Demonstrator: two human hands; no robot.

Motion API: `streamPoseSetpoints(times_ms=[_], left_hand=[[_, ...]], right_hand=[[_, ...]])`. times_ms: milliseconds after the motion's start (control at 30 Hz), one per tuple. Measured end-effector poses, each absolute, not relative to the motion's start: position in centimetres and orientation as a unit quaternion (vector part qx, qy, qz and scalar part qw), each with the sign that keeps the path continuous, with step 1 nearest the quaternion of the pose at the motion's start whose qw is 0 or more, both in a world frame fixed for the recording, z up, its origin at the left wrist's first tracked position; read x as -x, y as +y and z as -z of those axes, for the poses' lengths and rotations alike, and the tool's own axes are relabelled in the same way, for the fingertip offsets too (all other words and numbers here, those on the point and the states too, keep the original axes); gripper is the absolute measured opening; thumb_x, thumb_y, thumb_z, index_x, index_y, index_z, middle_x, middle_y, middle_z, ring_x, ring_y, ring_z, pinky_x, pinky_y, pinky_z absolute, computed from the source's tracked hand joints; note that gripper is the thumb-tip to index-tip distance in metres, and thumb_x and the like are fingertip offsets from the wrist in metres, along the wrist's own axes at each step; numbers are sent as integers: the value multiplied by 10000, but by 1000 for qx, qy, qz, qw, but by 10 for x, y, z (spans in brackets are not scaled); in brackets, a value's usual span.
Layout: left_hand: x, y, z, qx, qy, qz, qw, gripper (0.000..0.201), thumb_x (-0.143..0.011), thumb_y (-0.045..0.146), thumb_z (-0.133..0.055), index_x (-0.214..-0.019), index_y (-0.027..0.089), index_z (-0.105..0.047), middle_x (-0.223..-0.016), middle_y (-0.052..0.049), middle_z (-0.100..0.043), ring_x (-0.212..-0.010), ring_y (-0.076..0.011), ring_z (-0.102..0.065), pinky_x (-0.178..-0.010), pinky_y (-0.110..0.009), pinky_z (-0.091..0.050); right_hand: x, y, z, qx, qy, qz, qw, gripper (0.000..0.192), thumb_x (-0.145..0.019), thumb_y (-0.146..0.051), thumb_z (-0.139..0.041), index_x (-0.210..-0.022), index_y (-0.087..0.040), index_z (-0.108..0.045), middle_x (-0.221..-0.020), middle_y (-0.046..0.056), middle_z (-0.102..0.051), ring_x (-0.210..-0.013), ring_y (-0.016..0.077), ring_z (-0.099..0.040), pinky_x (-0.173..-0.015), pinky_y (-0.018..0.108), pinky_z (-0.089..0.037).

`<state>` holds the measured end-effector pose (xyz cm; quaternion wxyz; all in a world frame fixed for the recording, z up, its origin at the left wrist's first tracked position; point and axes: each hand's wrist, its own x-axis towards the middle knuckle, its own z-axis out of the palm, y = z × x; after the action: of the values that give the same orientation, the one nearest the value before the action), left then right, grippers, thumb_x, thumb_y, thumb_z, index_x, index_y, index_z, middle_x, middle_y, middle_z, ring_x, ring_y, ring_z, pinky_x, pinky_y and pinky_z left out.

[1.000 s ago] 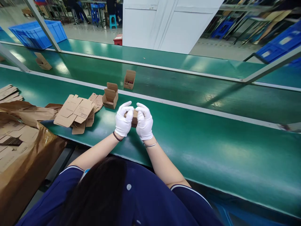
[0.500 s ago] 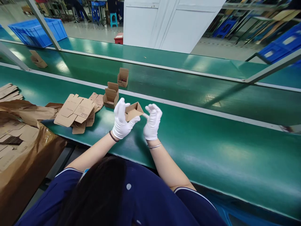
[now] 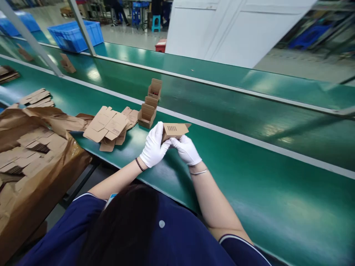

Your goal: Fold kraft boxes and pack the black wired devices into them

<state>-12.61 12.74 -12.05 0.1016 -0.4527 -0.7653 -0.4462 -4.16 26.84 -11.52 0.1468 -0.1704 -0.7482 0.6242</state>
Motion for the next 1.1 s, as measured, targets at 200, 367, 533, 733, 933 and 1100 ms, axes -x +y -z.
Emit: streamPoseSetpoints(times_ms=[200, 367, 533, 733, 933, 1100], left_hand=[[237, 57, 76, 271, -908, 275, 164, 804, -747, 655, -684, -1376, 176, -536, -1496, -219, -456, -1452, -474, -282, -1175, -641, -219], [301, 28, 68, 128, -961, 219, 112, 880, -618, 596, -773, -1328, 126, -551, -1340, -311, -548, -1270, -537, -447, -1020, -677, -357], [319, 30, 75, 125, -946, 270, 126, 545, -763, 532, -644, -1159, 158, -629, -1067, -239, -688, -1079, -429, -596, -951, -568, -439], [309, 30, 51, 148, -922, 288, 210, 482, -894, 554, -530, -1176, 170, -606, -1107, -195, -686, -1108, -383, -607, -998, -506, -435], [237, 62, 28, 306, -833, 401, 230, 500, -939, 593, -498, -1181, 175, -629, -1146, -144, -698, -1156, -305, -622, -1057, -408, -433], [186, 99, 45, 343, -737, 574, 97, 429, -1011, 484, -392, -1058, 164, -673, -1104, -110, -722, -1064, -215, -673, -1007, -350, -505]], right_hand=[[121, 301, 103, 232, -958, -159, 48, 371, -932, -388, -545, -1263, -236, -618, -1166, 131, -718, -1004, 306, -681, -798, 390, -521], [164, 294, 108, 168, -982, -77, -21, 319, -955, -296, -499, -1224, -184, -629, -1169, 168, -703, -1014, 313, -669, -777, 385, -512], [142, 272, 102, 151, -966, -142, 153, 375, -991, -371, -438, -1260, -195, -631, -1319, 144, -647, -1167, 322, -604, -912, 421, -505], [119, 233, 100, 101, -875, -402, 249, 373, -927, -461, -567, -1188, -227, -695, -1288, 103, -676, -1206, 296, -608, -1059, 472, -474], [123, 207, 78, 31, -660, -699, 273, 702, -784, -584, -739, -1387, -275, -558, -1396, 75, -609, -1244, 251, -600, -1062, 431, -503], [106, 223, 71, 97, -617, -705, 335, 494, -805, -569, -718, -1161, -229, -676, -1343, 76, -641, -1248, 239, -586, -1130, 427, -428]])
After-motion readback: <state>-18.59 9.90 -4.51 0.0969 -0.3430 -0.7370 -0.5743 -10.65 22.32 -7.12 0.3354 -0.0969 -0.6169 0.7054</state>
